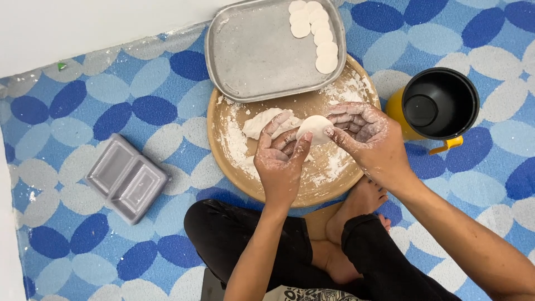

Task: Shaping small pieces of dough into flat discs and arranging them on a metal tray

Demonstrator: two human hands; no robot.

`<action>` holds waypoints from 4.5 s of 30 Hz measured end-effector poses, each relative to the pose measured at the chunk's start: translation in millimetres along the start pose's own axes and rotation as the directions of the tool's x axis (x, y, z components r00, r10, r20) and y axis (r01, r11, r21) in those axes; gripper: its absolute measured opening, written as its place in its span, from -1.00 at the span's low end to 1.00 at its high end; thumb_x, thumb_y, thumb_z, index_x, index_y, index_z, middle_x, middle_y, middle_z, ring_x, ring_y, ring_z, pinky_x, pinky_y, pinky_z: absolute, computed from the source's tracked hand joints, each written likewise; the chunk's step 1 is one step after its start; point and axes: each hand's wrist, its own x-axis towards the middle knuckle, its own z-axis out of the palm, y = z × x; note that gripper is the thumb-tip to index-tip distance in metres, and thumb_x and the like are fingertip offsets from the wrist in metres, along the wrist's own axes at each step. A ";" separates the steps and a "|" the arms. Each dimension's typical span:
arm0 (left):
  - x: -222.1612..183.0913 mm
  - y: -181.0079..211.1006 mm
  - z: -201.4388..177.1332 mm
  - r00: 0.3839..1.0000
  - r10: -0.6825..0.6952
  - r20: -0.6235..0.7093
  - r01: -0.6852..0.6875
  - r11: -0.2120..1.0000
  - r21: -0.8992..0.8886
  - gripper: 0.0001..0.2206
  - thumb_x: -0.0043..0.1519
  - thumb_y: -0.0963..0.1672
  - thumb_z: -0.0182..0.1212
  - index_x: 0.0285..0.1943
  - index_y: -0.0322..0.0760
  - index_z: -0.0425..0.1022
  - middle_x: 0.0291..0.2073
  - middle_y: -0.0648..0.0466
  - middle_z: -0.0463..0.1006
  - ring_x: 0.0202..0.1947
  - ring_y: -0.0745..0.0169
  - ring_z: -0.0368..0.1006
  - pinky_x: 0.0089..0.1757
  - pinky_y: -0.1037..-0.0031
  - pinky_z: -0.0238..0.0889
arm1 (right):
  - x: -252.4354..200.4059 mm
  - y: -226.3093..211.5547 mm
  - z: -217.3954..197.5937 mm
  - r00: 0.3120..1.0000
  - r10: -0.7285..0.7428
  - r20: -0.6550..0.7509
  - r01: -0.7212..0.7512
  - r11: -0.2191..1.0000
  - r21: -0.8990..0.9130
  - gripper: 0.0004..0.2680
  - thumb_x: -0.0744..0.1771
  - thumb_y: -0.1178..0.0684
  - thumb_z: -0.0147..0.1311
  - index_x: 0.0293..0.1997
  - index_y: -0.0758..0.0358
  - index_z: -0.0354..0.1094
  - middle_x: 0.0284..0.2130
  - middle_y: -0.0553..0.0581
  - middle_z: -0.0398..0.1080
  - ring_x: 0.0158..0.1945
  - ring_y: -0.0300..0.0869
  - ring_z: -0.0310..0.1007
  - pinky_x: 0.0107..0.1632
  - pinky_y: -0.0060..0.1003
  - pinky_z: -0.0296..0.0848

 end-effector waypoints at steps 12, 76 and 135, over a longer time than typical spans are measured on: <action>1.8 0.5 -0.4 1.000 0.001 0.006 -0.001 1.000 0.026 -0.48 0.07 -0.23 0.45 0.22 -0.44 0.35 -0.22 -0.23 0.65 -0.25 0.16 0.63 -0.18 0.40 0.57 | -3.5 -6.2 5.6 0.999 -0.021 -0.047 0.019 0.999 -0.026 -0.75 0.24 0.40 0.22 -0.01 0.60 0.35 -0.27 0.41 0.48 -0.19 -0.13 0.52 -0.10 -0.27 0.60; 14.3 -14.4 4.9 0.990 -0.101 0.103 0.083 0.982 0.169 -0.89 0.21 -0.22 0.31 -0.18 -0.47 0.66 -0.41 -0.09 0.67 -0.30 0.31 0.54 -0.19 0.38 0.55 | 3.7 0.7 -18.5 0.995 -0.103 -0.019 0.100 0.988 -0.121 -0.86 0.27 0.36 0.21 -0.12 0.52 0.49 -0.33 0.35 0.49 -0.24 -0.17 0.47 -0.19 -0.30 0.56; 280.5 -156.7 55.1 0.969 -0.249 0.002 0.222 0.868 0.444 -0.69 0.20 -0.16 0.30 0.12 -0.33 0.51 -0.21 0.01 0.63 -0.47 0.38 0.43 -0.41 0.61 0.34 | -32.8 188.6 -87.6 0.583 0.812 -0.018 -0.646 0.450 -0.616 -0.79 0.31 0.00 0.10 0.01 0.02 0.57 -0.17 -0.07 0.64 -0.15 -0.32 0.61 -0.04 -0.42 0.56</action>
